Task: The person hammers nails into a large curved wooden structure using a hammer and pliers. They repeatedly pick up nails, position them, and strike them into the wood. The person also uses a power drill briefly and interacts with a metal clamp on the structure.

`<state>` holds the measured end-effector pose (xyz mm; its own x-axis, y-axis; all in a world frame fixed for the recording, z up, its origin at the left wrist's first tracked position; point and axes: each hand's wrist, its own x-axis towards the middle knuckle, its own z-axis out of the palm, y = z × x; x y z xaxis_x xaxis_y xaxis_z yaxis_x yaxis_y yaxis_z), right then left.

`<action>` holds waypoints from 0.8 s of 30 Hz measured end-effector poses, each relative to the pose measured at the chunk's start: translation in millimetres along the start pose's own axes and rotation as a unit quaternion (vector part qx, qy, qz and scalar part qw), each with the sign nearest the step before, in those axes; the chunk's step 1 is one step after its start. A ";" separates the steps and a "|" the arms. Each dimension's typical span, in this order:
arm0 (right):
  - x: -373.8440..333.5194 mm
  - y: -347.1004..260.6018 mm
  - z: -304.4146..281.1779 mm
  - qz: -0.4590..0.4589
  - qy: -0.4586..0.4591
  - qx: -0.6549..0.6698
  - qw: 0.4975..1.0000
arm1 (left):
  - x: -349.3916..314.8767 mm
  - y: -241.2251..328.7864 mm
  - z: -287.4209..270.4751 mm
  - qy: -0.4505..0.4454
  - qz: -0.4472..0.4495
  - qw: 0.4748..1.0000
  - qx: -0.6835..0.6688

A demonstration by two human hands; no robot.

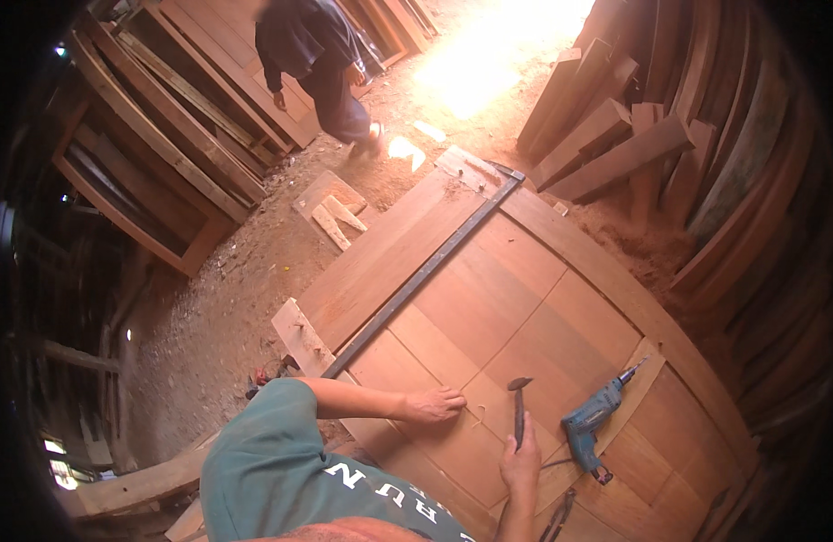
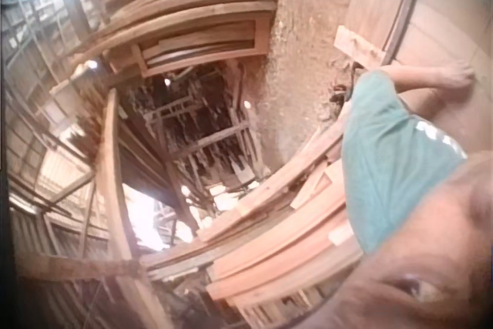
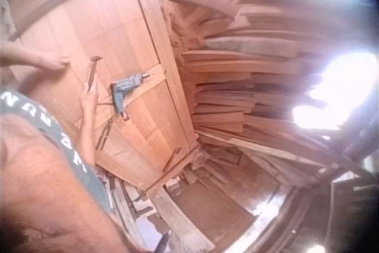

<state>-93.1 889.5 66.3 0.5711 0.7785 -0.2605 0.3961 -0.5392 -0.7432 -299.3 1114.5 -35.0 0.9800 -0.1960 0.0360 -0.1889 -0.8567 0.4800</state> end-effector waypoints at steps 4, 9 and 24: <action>-24.2 -27.8 -9.3 0.075 -0.086 -0.023 0.993 | 2.8 23.0 -5.8 0.045 -0.123 0.983 -0.130; -47.1 -26.5 -3.7 0.020 -0.105 -0.021 0.994 | -20.8 107.4 -21.0 0.148 -0.326 0.882 -0.306; -66.4 32.2 92.7 -0.001 -0.117 0.076 0.990 | -152.9 218.1 -0.2 0.326 -0.482 0.630 -0.514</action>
<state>-184.9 850.2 2.5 0.3819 0.8422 -0.3807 0.2739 -0.4965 -0.8237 -490.3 957.7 64.3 0.4888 0.7042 -0.5150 0.3261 0.4001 0.8565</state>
